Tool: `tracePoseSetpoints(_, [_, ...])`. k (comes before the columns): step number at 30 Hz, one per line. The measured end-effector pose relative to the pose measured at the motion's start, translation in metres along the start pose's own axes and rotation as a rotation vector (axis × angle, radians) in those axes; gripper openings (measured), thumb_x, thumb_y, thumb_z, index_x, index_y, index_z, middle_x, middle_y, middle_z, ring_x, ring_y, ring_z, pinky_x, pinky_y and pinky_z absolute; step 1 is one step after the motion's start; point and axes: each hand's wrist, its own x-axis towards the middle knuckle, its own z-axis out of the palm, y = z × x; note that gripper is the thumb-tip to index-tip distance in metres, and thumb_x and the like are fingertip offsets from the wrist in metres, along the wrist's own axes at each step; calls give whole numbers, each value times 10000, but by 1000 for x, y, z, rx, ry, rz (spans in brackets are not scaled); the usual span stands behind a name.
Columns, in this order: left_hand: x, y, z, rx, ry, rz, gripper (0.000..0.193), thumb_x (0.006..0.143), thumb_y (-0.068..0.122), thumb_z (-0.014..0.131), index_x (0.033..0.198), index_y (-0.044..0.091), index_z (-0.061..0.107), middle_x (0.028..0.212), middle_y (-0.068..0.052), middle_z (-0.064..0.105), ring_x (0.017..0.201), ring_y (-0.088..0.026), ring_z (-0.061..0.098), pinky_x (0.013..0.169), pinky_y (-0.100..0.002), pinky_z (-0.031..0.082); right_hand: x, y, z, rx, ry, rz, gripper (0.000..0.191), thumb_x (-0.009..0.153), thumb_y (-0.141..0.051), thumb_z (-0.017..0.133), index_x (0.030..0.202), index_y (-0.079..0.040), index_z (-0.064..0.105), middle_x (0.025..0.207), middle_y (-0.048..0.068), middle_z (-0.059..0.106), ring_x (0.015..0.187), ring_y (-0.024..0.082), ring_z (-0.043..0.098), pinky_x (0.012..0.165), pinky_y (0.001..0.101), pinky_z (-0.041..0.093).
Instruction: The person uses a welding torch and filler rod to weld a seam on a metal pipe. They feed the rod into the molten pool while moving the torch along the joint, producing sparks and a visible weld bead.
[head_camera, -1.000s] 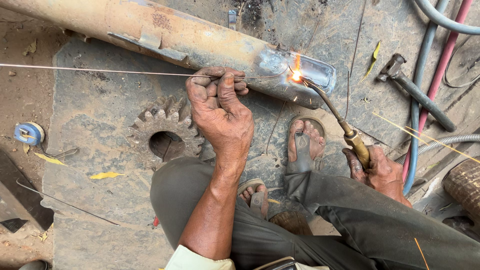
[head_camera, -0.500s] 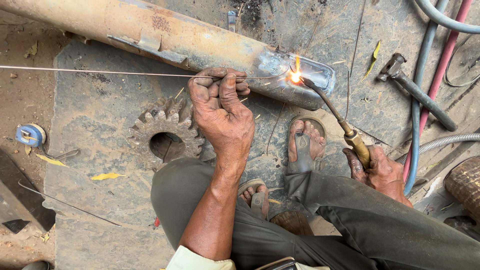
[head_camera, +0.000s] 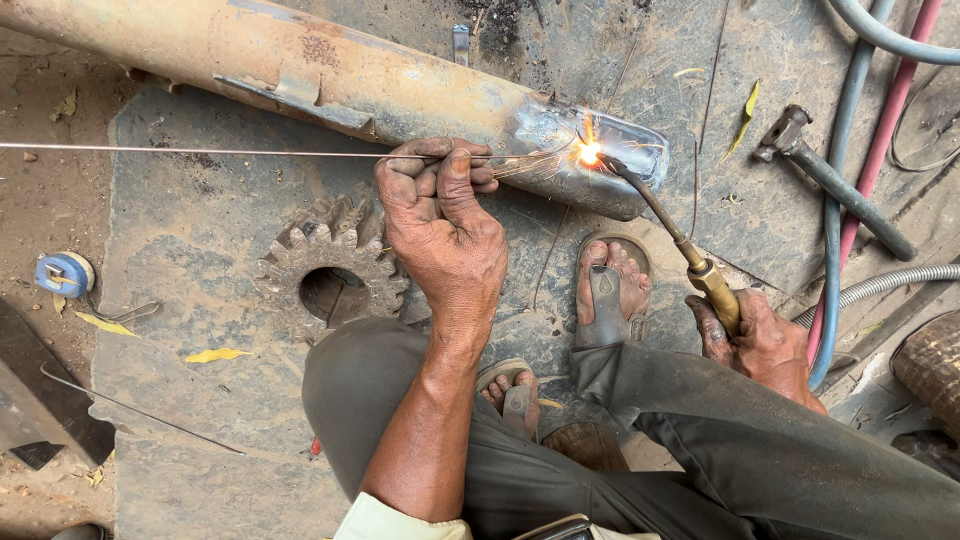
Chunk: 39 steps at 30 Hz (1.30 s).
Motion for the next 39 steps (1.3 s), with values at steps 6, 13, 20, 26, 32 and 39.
tracePoseSetpoints(6, [0, -1, 0, -2, -7, 2, 115, 1116, 52, 542, 1197, 0, 479, 1060, -127, 694, 894, -124, 699, 778, -248, 635, 1, -2, -1, 14, 7, -40, 275, 963, -240, 768, 978, -9, 620, 644, 95, 640, 552, 148, 643, 457, 333, 483])
tracePoseSetpoints(13, [-1, -2, 0, 11, -17, 12, 116, 1116, 57, 541, 1200, 3, 482, 1063, -126, 694, 901, -126, 702, 777, -248, 637, 2, 1, -1, 16, 3, -61, 275, 962, -238, 770, 982, -11, 616, 634, 99, 640, 544, 151, 642, 460, 338, 484])
tracePoseSetpoints(20, [-1, -2, -1, 3, -17, -5, 113, 1121, 62, 539, 1203, 2, 491, 1065, -123, 689, 890, -123, 687, 779, -251, 634, 2, 1, 1, -30, 37, -84, 289, 955, -239, 785, 994, -5, 619, 645, 110, 641, 536, 165, 638, 467, 345, 482])
tracePoseSetpoints(26, [-1, -4, 0, -27, -17, -16, 113, 1117, 61, 544, 1196, 7, 484, 1060, -122, 685, 889, -121, 687, 777, -246, 627, 1, 4, 1, -12, 25, -72, 281, 961, -239, 775, 1008, -5, 625, 628, 103, 633, 530, 170, 639, 460, 349, 479])
tracePoseSetpoints(32, [-1, -3, 0, -20, -31, -27, 108, 1116, 53, 544, 1193, 10, 481, 1064, -126, 692, 893, -123, 690, 777, -242, 624, 1, 8, 2, -63, -2, -33, 298, 945, -254, 789, 997, -8, 628, 631, 112, 635, 530, 178, 633, 458, 355, 483])
tracePoseSetpoints(39, [-1, 0, 0, 13, -30, -14, 111, 1107, 43, 537, 1198, 6, 484, 1066, -129, 697, 894, -126, 703, 770, -243, 636, 0, 8, 0, -47, -14, -54, 283, 951, -246, 777, 1001, -13, 625, 643, 108, 634, 536, 178, 631, 470, 362, 483])
